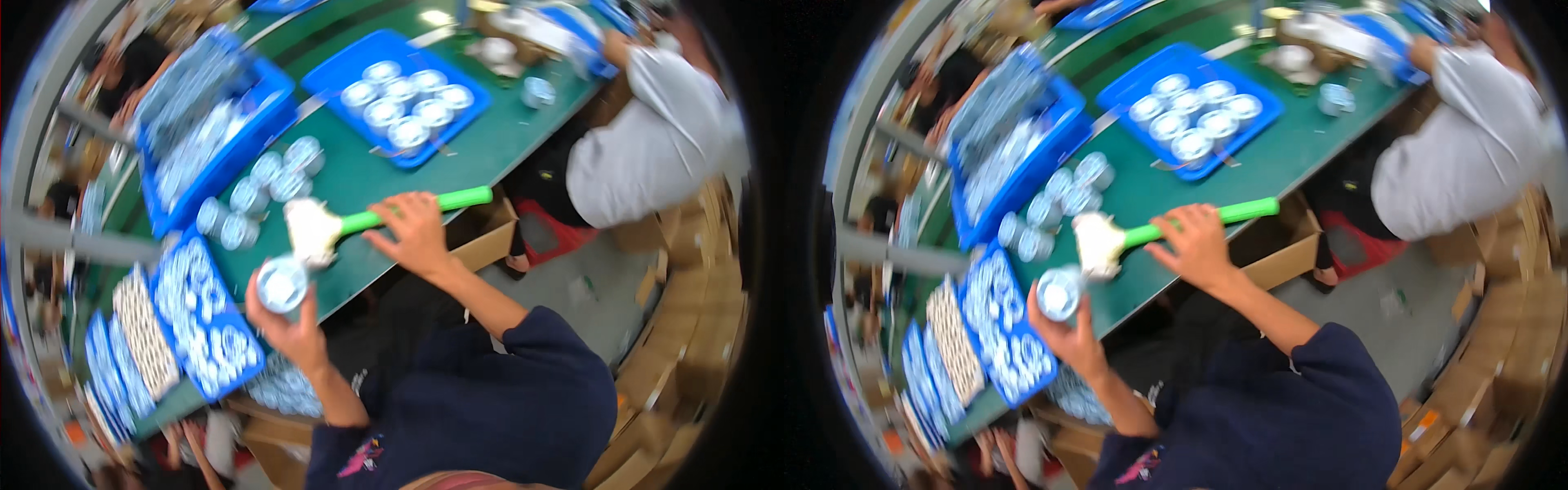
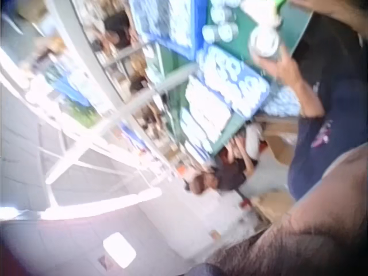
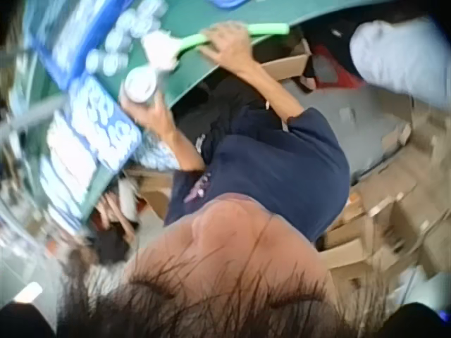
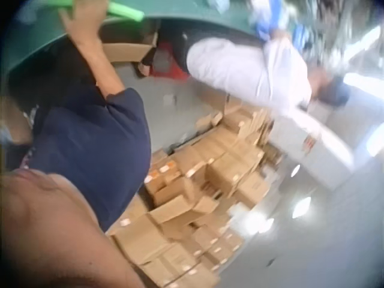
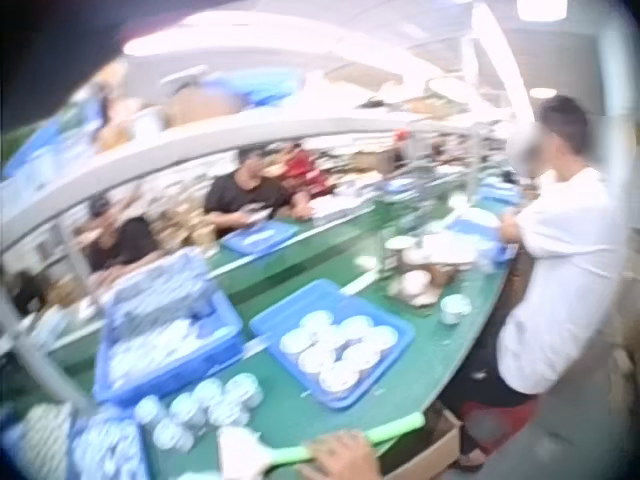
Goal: Assembling electronic components by hand and using a rubber mallet to secure housings on a production line.
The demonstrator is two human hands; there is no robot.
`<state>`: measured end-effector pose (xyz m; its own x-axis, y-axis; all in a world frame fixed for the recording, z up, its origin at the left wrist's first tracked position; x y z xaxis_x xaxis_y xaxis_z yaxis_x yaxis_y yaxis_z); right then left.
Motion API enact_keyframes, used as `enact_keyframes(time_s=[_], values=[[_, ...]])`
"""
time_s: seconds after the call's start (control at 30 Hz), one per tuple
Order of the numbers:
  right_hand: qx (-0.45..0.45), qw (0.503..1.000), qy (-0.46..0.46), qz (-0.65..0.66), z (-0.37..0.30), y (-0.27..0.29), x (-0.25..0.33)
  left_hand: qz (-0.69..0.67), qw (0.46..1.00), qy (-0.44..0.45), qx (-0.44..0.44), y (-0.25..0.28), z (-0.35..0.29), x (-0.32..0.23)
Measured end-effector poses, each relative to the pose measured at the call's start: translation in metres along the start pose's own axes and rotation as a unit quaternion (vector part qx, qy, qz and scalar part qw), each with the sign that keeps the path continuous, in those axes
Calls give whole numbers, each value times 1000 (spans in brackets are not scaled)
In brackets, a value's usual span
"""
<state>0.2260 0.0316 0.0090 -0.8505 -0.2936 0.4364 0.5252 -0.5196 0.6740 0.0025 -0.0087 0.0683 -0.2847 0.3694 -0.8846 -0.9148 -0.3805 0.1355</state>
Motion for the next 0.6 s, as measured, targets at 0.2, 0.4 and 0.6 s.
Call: enact_keyframes(time_s=[0.2, 0.4, 0.6], values=[[11, 999, 30, -6, -1, 4, -1, 34, 974, -202, 97, -38, 29, -22], [27, 999, 36, -6, 4, -2, 7, 43, 987, -134, 80, -35, 26, -18], [38, 999, 29, 3, 7, 1, 8, -177, 974, 88, 115, -36, 22, -16]])
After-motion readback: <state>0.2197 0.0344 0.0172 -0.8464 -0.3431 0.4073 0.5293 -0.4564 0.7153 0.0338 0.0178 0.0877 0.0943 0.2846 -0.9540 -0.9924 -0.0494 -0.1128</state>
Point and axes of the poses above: each hand's wrist, its own z-axis towards the middle knuckle, its own y-axis out of the back of the hand, x = y × z, the point moved 1 cm from there along z, towards the middle knuckle, and after that the axes turned 2 degrees about -y, right-handed, at the moved point
